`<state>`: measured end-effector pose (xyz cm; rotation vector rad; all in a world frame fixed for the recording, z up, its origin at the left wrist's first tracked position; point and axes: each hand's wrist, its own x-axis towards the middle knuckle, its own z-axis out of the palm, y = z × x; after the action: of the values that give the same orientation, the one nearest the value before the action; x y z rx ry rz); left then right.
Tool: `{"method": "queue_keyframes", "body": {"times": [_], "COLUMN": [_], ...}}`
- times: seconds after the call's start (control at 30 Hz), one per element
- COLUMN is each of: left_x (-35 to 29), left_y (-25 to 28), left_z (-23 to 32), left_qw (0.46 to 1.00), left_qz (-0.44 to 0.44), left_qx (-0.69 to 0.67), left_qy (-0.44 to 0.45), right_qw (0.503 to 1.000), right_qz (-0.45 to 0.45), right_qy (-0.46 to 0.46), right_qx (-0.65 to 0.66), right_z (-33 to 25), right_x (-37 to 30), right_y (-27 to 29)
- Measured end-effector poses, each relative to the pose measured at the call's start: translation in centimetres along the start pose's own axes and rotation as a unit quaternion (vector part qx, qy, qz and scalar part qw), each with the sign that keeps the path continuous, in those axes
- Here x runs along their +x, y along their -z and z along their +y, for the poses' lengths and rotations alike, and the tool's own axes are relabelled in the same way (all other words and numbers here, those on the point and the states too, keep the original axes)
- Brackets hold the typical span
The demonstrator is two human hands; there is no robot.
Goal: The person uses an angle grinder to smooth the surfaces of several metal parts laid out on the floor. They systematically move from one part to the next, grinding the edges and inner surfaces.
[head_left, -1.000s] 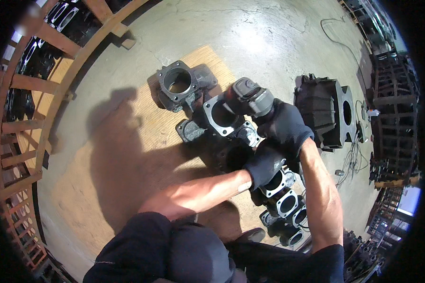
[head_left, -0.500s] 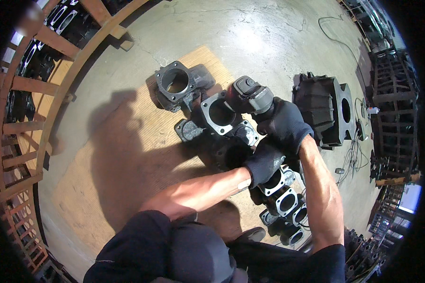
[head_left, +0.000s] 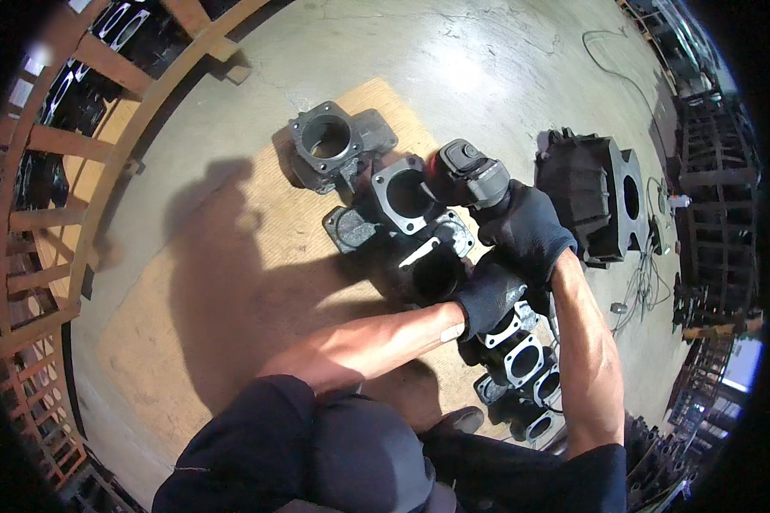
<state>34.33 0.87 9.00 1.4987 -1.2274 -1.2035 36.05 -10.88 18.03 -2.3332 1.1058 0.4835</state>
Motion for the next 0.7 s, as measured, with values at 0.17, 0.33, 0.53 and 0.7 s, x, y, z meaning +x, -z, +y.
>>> {"method": "queue_keyframes", "body": {"times": [0.17, 0.33, 0.53, 0.7], "left_x": [-1.2, -3.4, -3.1, -1.6], "left_y": [-4.8, -7.5, -6.4, -2.7], "left_z": [-2.5, -1.2, -1.5, -4.0], "left_qw": [0.998, 0.995, 0.999, 0.985], "left_qz": [0.0, -0.032, -0.013, 0.134], "left_qx": [0.041, -0.087, -0.028, 0.074], "left_qy": [-0.041, 0.021, -0.02, -0.074], "right_qw": [0.999, 1.0, 0.999, 0.998], "right_qz": [0.011, -0.024, -0.013, 0.006], "right_qy": [0.032, -0.017, 0.0, 0.067], "right_qx": [-0.029, 0.011, 0.032, 0.002], "right_z": [1.2, 1.7, 2.7, -1.2], "right_x": [-2.8, -5.7, -4.7, -0.3], "right_y": [-1.4, -2.2, -2.6, -1.8]}}
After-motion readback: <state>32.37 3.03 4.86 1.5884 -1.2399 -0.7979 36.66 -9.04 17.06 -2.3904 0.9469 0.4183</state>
